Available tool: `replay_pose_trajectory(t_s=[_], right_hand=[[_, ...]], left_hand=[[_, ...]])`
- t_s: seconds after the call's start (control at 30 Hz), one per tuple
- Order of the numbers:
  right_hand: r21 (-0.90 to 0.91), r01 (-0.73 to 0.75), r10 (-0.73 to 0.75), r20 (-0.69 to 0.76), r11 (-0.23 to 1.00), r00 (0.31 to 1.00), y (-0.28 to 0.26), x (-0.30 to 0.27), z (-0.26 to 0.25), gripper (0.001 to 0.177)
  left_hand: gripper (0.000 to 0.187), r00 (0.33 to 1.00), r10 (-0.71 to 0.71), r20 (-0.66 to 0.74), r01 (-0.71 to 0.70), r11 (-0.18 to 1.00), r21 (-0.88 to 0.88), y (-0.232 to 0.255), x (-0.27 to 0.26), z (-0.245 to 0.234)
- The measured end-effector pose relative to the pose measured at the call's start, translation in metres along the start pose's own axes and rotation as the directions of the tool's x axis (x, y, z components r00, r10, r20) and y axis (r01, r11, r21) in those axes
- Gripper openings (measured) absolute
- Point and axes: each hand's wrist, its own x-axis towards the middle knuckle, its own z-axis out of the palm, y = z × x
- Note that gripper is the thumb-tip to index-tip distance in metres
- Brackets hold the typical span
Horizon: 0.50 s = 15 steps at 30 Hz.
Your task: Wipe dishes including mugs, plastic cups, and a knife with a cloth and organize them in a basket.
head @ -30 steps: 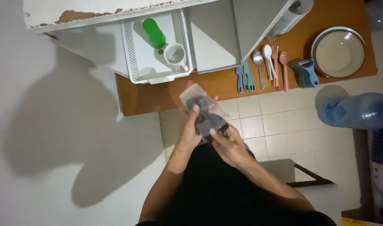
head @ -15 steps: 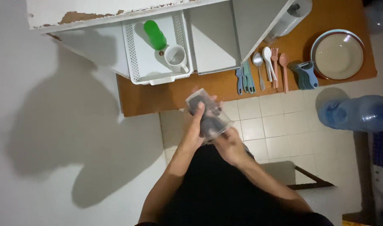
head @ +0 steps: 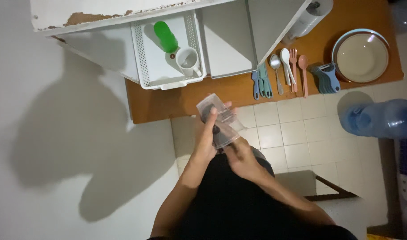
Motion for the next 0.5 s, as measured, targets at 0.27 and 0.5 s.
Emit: replay_pose_trajectory(t_s=[0.27, 0.5], right_hand=[[-0.047, -0.320, 0.317, -0.061, 0.946, 0.946, 0.013, 0.015, -0.014, 0.043], [-0.081, -0.132, 0.137, 0.065, 0.988, 0.988, 0.003, -0.003, -0.003, 0.050]], left_hand=[[0.068, 1.000, -0.003, -0.007, 0.002, 1.000, -0.022, -0.016, -0.001, -0.020], [0.069, 1.000, -0.006, 0.012, 0.007, 0.999, -0.036, -0.009, 0.000, -0.011]])
